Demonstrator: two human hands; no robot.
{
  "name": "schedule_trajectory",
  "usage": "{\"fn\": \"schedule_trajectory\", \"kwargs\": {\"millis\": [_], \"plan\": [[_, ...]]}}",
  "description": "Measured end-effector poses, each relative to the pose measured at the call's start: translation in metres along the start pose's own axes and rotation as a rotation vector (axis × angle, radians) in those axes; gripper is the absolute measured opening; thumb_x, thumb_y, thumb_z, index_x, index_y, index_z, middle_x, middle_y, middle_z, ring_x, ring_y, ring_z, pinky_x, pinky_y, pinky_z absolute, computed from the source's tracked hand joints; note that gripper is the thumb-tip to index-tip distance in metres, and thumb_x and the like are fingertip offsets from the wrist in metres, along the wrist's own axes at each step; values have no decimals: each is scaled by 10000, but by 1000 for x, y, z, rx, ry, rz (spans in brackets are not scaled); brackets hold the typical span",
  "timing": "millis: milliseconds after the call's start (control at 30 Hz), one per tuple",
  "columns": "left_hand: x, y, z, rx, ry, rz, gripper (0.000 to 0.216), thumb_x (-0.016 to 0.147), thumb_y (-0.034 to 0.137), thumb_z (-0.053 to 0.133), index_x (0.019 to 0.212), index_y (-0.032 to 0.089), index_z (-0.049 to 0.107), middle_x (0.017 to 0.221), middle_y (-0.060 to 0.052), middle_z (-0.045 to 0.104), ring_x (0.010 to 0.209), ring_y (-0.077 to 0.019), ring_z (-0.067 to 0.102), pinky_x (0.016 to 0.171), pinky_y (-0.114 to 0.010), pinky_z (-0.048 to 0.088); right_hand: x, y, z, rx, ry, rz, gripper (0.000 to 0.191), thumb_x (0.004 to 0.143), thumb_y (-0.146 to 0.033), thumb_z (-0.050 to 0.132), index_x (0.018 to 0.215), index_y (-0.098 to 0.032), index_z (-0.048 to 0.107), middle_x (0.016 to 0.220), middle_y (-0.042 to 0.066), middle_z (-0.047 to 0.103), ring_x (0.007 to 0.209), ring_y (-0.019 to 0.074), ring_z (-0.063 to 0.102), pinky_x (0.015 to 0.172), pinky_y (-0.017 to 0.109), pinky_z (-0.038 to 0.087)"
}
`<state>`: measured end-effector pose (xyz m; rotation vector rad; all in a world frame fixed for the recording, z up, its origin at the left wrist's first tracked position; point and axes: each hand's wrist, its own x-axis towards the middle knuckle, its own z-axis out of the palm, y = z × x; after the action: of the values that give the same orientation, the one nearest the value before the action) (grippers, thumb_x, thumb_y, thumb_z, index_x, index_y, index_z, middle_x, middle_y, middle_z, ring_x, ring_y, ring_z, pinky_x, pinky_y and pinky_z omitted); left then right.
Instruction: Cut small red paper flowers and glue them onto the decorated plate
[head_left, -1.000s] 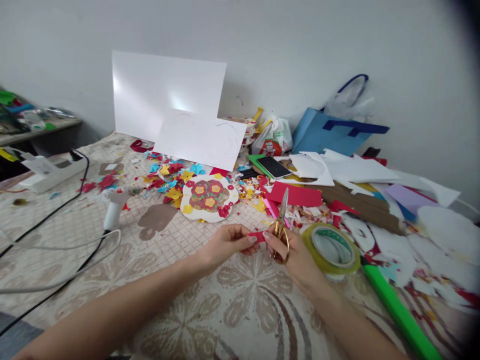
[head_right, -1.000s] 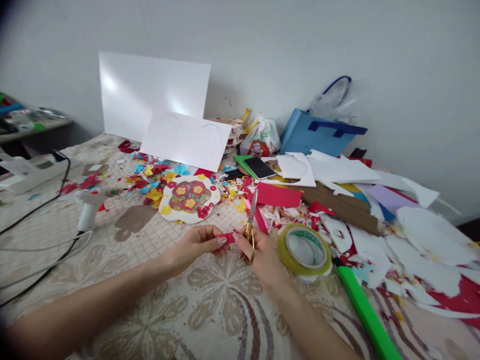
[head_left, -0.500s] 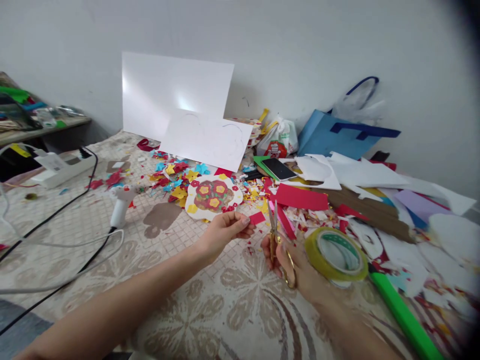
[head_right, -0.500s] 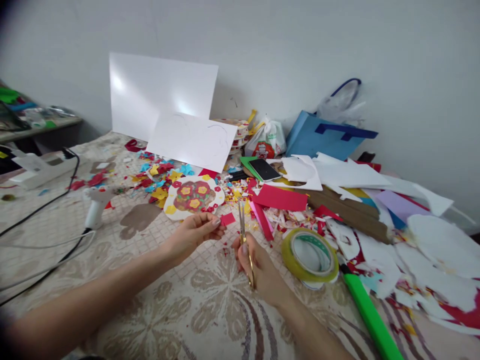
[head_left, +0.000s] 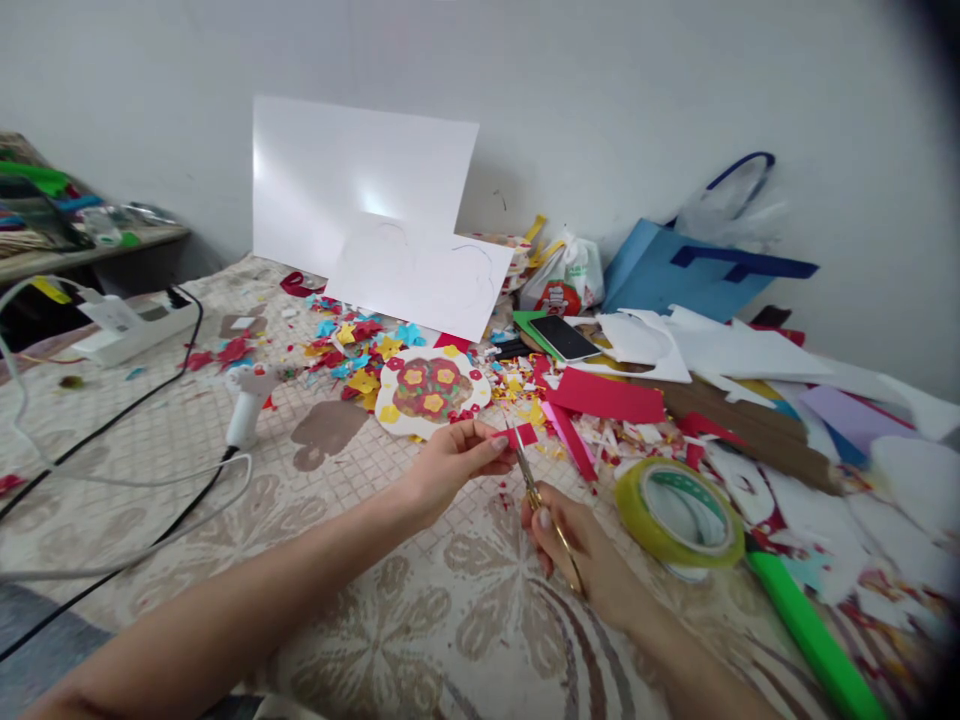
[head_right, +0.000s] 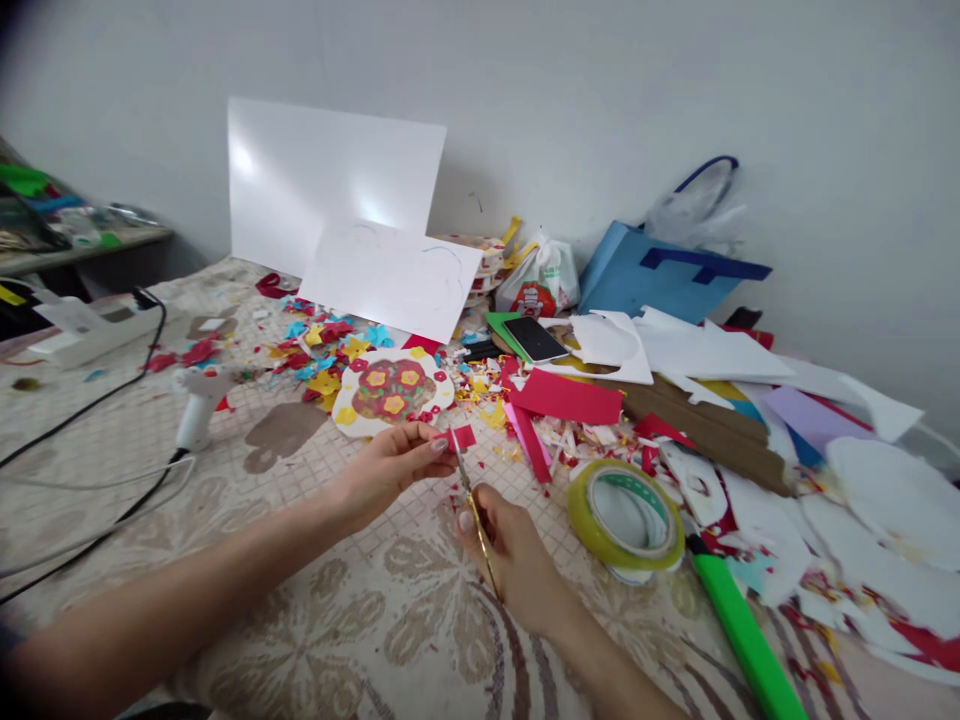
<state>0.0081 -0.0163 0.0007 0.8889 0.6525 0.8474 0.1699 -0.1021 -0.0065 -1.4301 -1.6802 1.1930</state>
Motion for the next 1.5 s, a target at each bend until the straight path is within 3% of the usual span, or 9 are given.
{"fn": "schedule_trajectory", "kwargs": {"millis": [1500], "plan": [[-1, -2, 2, -15, 12, -11, 219, 703, 281, 730, 730, 125, 579, 720, -26, 676, 670, -109, 632, 761, -281, 504, -1, 4, 13, 201, 55, 131, 530, 781, -722, 379, 662, -206, 392, 506, -75, 355, 371, 66, 346, 371, 201, 294]]}}
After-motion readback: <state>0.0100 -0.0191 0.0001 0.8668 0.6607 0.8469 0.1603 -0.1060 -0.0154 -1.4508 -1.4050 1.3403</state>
